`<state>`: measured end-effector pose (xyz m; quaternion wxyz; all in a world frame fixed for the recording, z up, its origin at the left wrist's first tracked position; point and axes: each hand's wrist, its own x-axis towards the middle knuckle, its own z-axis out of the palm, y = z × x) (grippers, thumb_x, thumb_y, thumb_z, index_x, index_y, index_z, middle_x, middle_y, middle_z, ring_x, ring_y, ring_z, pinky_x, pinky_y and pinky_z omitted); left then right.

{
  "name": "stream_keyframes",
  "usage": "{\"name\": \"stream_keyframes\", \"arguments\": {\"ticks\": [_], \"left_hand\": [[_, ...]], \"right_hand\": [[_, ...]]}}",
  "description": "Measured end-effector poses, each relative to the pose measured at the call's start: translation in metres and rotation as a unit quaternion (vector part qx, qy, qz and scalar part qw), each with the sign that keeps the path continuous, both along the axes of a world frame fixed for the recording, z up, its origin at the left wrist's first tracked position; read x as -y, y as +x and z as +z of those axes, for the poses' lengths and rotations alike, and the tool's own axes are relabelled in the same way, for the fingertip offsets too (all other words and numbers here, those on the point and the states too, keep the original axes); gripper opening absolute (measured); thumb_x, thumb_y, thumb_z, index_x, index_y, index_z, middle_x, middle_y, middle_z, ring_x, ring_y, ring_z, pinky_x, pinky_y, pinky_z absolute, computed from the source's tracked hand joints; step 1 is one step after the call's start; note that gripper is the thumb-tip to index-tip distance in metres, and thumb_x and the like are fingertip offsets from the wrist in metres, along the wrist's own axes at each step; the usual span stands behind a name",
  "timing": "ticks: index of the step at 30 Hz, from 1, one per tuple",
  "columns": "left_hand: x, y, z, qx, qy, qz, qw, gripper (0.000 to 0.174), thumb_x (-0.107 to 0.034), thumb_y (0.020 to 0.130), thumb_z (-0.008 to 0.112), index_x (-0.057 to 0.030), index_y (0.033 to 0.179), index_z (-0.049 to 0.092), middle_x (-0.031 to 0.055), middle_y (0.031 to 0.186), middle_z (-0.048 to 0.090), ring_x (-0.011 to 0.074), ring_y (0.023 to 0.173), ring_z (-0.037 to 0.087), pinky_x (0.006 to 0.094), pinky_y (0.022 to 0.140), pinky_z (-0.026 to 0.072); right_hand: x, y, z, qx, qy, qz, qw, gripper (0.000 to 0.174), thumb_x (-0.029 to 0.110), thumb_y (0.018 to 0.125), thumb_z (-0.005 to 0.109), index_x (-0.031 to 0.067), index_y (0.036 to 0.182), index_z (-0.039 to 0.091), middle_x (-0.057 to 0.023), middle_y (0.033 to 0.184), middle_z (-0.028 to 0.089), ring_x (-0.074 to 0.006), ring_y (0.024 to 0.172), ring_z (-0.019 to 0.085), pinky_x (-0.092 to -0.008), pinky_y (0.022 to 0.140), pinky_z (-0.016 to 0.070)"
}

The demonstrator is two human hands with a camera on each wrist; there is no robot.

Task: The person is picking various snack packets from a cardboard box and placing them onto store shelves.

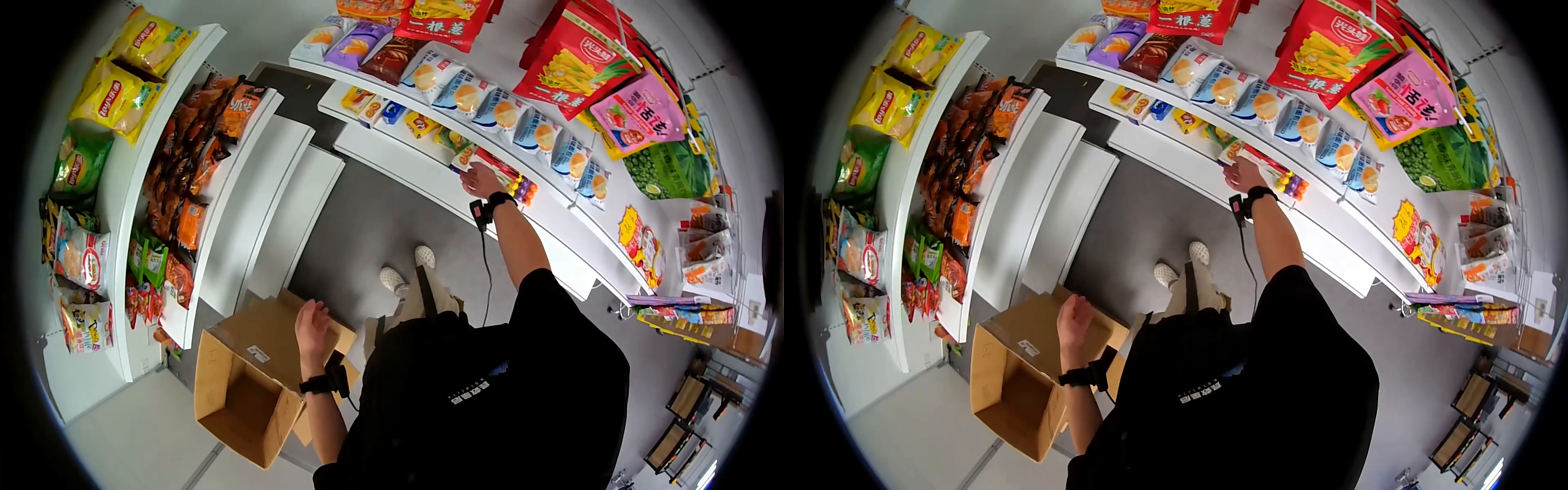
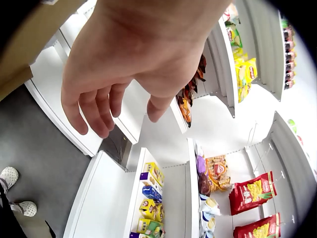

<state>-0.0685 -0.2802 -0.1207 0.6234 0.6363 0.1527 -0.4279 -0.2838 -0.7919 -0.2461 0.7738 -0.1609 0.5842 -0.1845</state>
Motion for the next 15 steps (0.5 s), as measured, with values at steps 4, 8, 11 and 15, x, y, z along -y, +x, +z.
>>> {"name": "stream_keyframes", "arguments": {"ticks": [4,8,11,15], "left_hand": [[-0.001,-0.010,-0.002,-0.016,-0.022,0.060,0.998,0.045,-0.031,0.086,0.063,-0.0050,0.121,0.051,0.0088,0.113,0.058,0.0208,0.101,0.055,0.0317,0.081,0.0457],[0.015,-0.022,-0.009,-0.019,-0.059,0.112,0.992,0.046,-0.032,0.086,0.062,-0.0046,0.122,0.052,0.0095,0.115,0.057,0.0217,0.103,0.055,0.0325,0.084,0.0450],[0.030,-0.035,-0.005,0.012,-0.076,0.126,0.989,0.039,-0.029,0.088,0.060,-0.0050,0.118,0.055,0.0070,0.109,0.060,0.0197,0.099,0.057,0.0339,0.084,0.0462],[0.035,-0.045,0.020,0.062,-0.021,0.133,0.989,0.028,-0.025,0.088,0.056,-0.0058,0.108,0.059,0.0045,0.101,0.062,0.0163,0.091,0.060,0.0302,0.080,0.0472]], "right_hand": [[-0.018,-0.005,-0.035,0.073,0.036,0.080,0.993,0.022,0.025,0.085,0.058,0.0079,0.099,0.053,-0.0088,0.092,0.063,-0.0191,0.081,0.059,-0.0329,0.064,0.0499],[-0.063,0.009,-0.048,0.087,0.069,0.124,0.986,0.022,0.023,0.084,0.059,0.0061,0.098,0.055,-0.0094,0.095,0.062,-0.0208,0.080,0.059,-0.0318,0.065,0.0490],[-0.086,0.030,-0.028,0.143,0.109,0.191,0.965,0.018,0.023,0.085,0.056,0.0053,0.087,0.059,-0.0082,0.082,0.063,-0.0216,0.077,0.060,-0.0344,0.067,0.0501],[-0.087,0.070,-0.015,0.193,0.133,0.256,0.938,0.024,0.026,0.088,0.055,0.0044,0.096,0.061,-0.0067,0.092,0.064,-0.0194,0.084,0.059,-0.0350,0.074,0.0493]]}}
